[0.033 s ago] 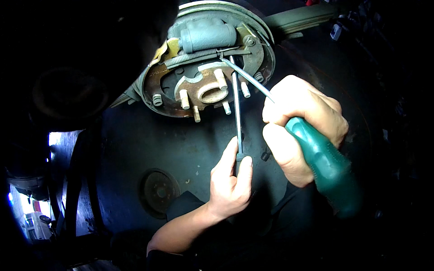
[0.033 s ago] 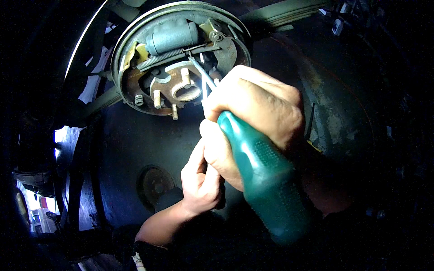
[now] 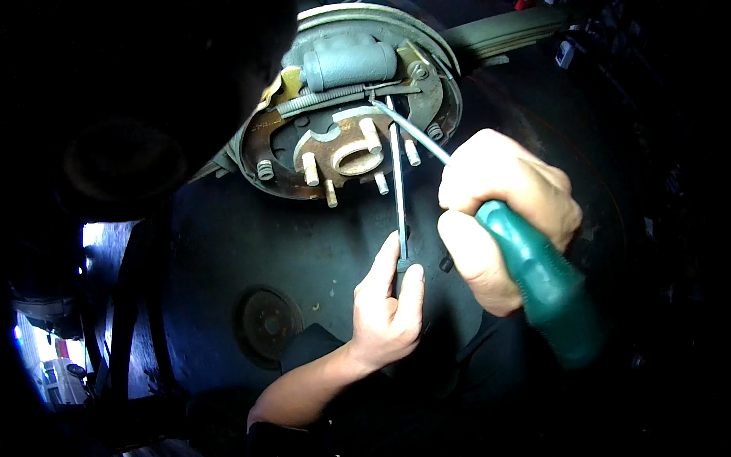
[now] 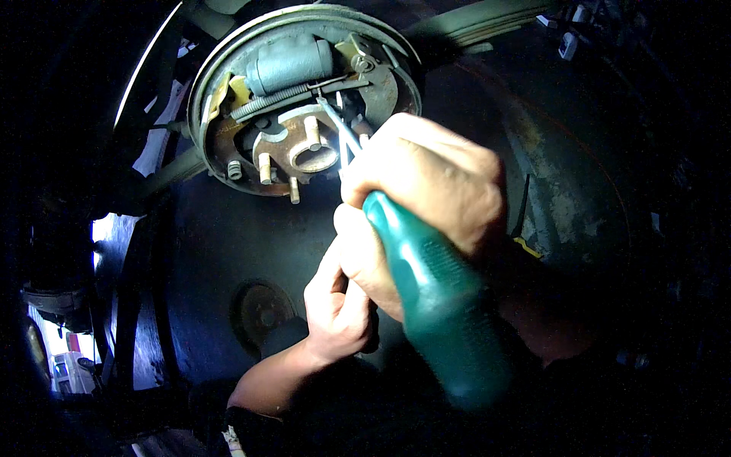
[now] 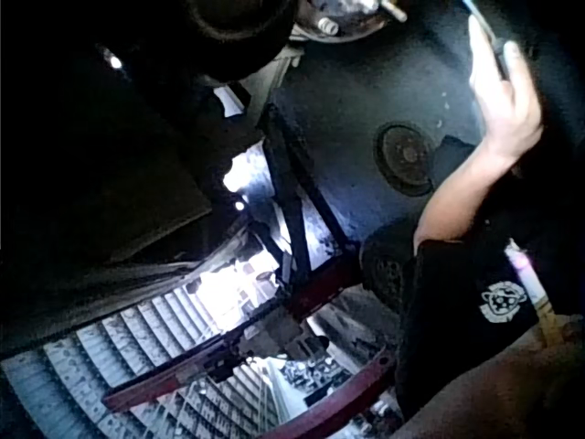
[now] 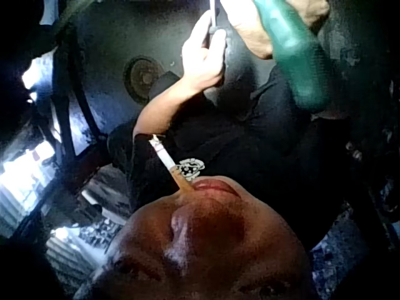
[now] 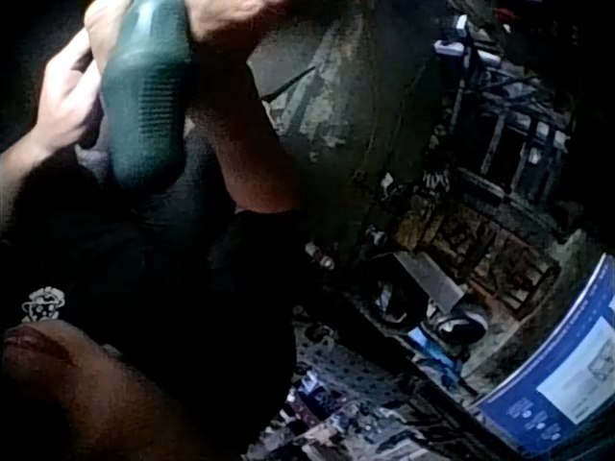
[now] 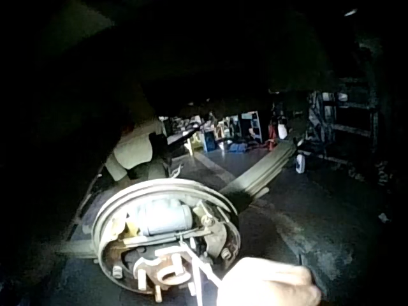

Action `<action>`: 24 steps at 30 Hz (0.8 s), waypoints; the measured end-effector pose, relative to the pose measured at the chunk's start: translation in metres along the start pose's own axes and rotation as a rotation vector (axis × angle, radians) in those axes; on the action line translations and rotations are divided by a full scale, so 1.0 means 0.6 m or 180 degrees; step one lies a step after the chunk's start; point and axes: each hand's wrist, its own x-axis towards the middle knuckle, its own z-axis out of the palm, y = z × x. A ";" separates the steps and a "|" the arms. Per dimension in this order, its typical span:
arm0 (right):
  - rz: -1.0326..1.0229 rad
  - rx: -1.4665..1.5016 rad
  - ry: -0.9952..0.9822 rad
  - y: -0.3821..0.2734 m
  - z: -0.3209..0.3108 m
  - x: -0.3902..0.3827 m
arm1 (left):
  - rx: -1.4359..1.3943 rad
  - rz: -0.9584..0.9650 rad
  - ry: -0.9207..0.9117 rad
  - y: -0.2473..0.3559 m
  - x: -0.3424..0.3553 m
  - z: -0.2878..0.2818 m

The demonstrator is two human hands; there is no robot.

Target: The person uses a screwdriver and flashlight to adjust the brake shoes inside a drum brake assembly. They then pick up a brake drum, align it with the hub, and tap it into place with a hammer.

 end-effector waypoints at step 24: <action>-0.0495 -0.0190 0.0009 0.020 0.012 -0.042 | -0.0169 -0.0108 -0.0068 -0.018 0.001 0.008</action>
